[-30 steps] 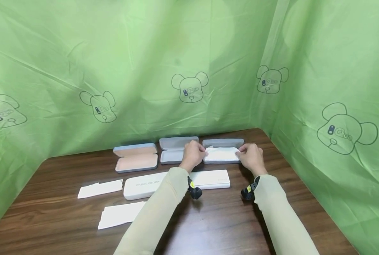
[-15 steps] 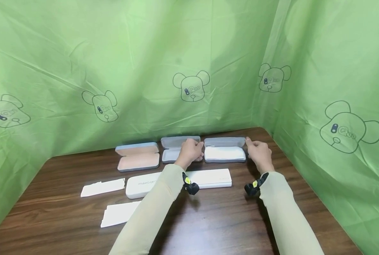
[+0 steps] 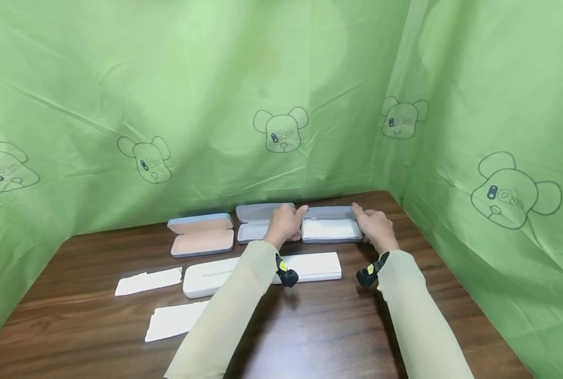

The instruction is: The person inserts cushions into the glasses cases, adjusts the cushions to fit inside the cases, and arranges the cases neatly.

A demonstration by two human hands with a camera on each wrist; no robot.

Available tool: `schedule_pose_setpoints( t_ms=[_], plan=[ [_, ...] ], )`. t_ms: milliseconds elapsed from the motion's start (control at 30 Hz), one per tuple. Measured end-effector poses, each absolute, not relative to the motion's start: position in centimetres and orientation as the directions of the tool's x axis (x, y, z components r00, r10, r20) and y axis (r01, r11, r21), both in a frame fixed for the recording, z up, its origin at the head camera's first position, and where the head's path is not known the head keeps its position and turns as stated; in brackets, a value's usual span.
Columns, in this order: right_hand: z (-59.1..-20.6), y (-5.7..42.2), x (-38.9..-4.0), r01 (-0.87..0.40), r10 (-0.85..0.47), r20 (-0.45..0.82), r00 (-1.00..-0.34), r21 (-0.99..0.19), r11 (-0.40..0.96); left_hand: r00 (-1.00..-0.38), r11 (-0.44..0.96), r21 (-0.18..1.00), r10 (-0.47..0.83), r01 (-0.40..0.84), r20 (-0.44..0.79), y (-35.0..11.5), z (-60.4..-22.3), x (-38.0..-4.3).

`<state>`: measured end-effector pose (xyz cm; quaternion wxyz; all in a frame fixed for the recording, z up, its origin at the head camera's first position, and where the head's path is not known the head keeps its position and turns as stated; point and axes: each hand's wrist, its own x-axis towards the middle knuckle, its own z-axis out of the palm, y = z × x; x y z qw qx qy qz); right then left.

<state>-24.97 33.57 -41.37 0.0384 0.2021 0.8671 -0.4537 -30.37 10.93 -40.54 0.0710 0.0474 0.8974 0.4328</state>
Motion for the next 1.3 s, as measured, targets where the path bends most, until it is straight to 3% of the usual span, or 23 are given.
schedule_pose_setpoints(
  t_ms=[167, 400, 633, 767, 867, 1067, 1300],
  plan=[
    [-41.3, 33.6, -24.8, 0.383, 0.293, -0.27, -0.917, -0.8, 0.462, -0.979, 0.576, 0.817, 0.165, -0.004, -0.122, 10.7, -40.2, -30.3],
    [-41.3, 33.8, -24.5, 0.385, 0.26, -0.318, -0.912, -0.883, 0.27, -0.947, 0.485, 0.87, 0.227, -0.092, -0.227, 10.1, -39.9, -30.2],
    [-41.6, 33.7, -24.2, 0.371, 0.282, -0.303, -0.91, -0.899, 0.232, -0.933, 0.533, 0.845, 0.282, -0.04, -0.222, 9.7, -39.8, -29.6],
    [-42.1, 33.7, -23.8, 0.362, 0.319, -0.259, -0.911, -0.874, 0.324, -0.934, 0.604, 0.794, 0.316, 0.064, -0.165, 9.5, -40.0, -28.8],
    [-42.5, 33.6, -23.5, 0.366, 0.343, -0.235, -0.91, -0.843, 0.394, -0.934, 0.616, 0.784, 0.319, 0.076, -0.16, 9.5, -40.0, -28.3],
    [-42.3, 33.7, -22.9, 0.339, 0.342, -0.207, -0.917, -0.855, 0.391, -0.938, 0.61, 0.788, 0.318, 0.088, -0.141, 8.7, -39.8, -28.1],
    [-40.6, 33.3, -21.4, 0.239, 0.402, -0.001, -0.916, -0.805, 0.542, -0.918, 0.577, 0.797, 0.39, 0.18, -0.075, 6.4, -38.6, -27.2]
  ],
)
